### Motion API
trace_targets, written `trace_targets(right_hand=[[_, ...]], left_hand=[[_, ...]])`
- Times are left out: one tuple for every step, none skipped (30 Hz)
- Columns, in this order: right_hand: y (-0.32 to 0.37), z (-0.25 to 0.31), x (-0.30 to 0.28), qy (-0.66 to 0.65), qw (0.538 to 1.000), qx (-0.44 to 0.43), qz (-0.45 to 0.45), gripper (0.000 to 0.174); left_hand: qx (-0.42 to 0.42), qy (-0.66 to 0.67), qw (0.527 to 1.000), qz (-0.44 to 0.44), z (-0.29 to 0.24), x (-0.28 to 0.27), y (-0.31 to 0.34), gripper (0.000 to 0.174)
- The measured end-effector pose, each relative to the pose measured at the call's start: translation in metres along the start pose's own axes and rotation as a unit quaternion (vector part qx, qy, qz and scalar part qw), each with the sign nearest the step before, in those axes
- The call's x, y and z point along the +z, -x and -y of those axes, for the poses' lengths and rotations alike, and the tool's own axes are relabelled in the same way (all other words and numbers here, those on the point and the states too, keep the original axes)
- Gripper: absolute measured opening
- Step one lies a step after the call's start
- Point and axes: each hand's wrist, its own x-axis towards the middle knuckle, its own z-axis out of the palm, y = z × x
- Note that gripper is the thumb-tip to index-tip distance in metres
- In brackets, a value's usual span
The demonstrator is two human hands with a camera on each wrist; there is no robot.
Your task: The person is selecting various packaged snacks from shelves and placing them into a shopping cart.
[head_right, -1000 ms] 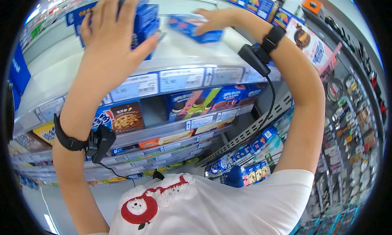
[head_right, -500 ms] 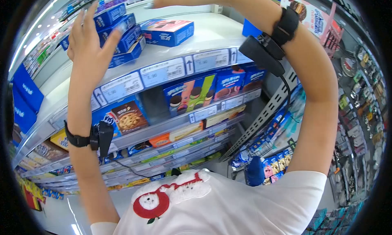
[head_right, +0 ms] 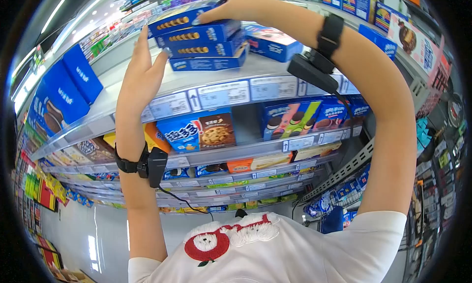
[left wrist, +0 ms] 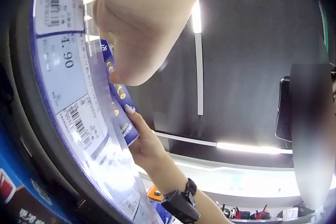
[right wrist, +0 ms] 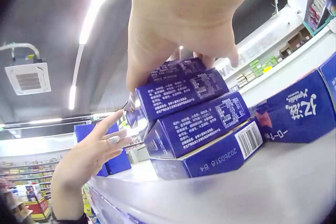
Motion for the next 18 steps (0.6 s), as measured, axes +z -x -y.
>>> trace_targets(right_hand=[[0.003, 0.001, 0.003, 0.015, 0.999, -0.033, -0.032, 0.067], [0.006, 0.001, 0.006, 0.030, 0.995, -0.064, -0.065, 0.065], [0.015, 0.015, 0.006, 0.094, 0.983, -0.121, -0.098, 0.065], [0.024, 0.032, 0.002, 0.158, 0.963, -0.176, -0.131, 0.065], [0.028, 0.037, -0.002, 0.125, 0.956, -0.226, -0.140, 0.067], [0.032, 0.042, -0.005, 0.093, 0.945, -0.274, -0.151, 0.069], [0.047, 0.056, -0.006, 0.106, 0.933, -0.304, -0.162, 0.071], [0.062, 0.067, -0.006, 0.122, 0.918, -0.335, -0.174, 0.072], [0.078, 0.075, -0.006, 0.139, 0.913, -0.338, -0.180, 0.069], [0.099, 0.080, -0.003, 0.155, 0.917, -0.321, -0.179, 0.065], [0.122, 0.084, -0.001, 0.175, 0.922, -0.297, -0.178, 0.062], [0.147, 0.088, 0.004, 0.193, 0.929, -0.263, -0.176, 0.059], [0.170, 0.091, 0.008, 0.211, 0.932, -0.234, -0.178, 0.057], [0.195, 0.093, 0.014, 0.228, 0.933, -0.208, -0.184, 0.054], [0.213, 0.093, 0.019, 0.256, 0.922, -0.225, -0.186, 0.053], [0.222, 0.084, 0.028, 0.290, 0.895, -0.275, -0.197, 0.053], [0.230, 0.075, 0.035, 0.322, 0.865, -0.321, -0.212, 0.053], [0.243, 0.067, 0.043, 0.347, 0.842, -0.348, -0.221, 0.053]], left_hand=[[0.013, 0.045, 0.999, -0.001, -0.002, -0.006, 0.002, 0.066], [0.028, 0.091, 0.995, -0.001, -0.004, -0.013, 0.005, 0.066], [0.044, 0.139, 0.989, 0.001, -0.006, -0.019, 0.006, 0.067], [0.029, 0.143, 0.989, -0.004, -0.008, -0.024, 0.008, 0.069], [0.056, 0.157, 0.985, -0.039, -0.010, -0.025, 0.012, 0.069], [0.085, 0.171, 0.979, -0.074, -0.012, -0.027, 0.019, 0.069], [0.115, 0.186, 0.970, -0.110, -0.012, -0.029, 0.026, 0.070], [0.144, 0.228, 0.953, -0.136, -0.008, -0.033, 0.033, 0.075], [0.181, 0.249, 0.940, -0.147, -0.005, -0.036, 0.041, 0.077], [0.219, 0.272, 0.924, -0.158, -0.003, -0.039, 0.050, 0.079], [0.249, 0.288, 0.911, -0.162, -0.001, -0.040, 0.059, 0.081], [0.263, 0.305, 0.904, -0.142, 0.000, -0.041, 0.074, 0.084], [0.276, 0.325, 0.896, -0.121, 0.001, -0.040, 0.087, 0.087], [0.284, 0.351, 0.887, -0.095, 0.000, -0.036, 0.099, 0.090], [0.287, 0.383, 0.876, -0.062, 0.001, -0.030, 0.109, 0.093], [0.283, 0.426, 0.859, -0.016, 0.002, -0.024, 0.119, 0.096], [0.267, 0.491, 0.828, 0.038, 0.001, -0.014, 0.125, 0.095], [0.244, 0.554, 0.790, 0.097, -0.002, -0.003, 0.132, 0.094]])
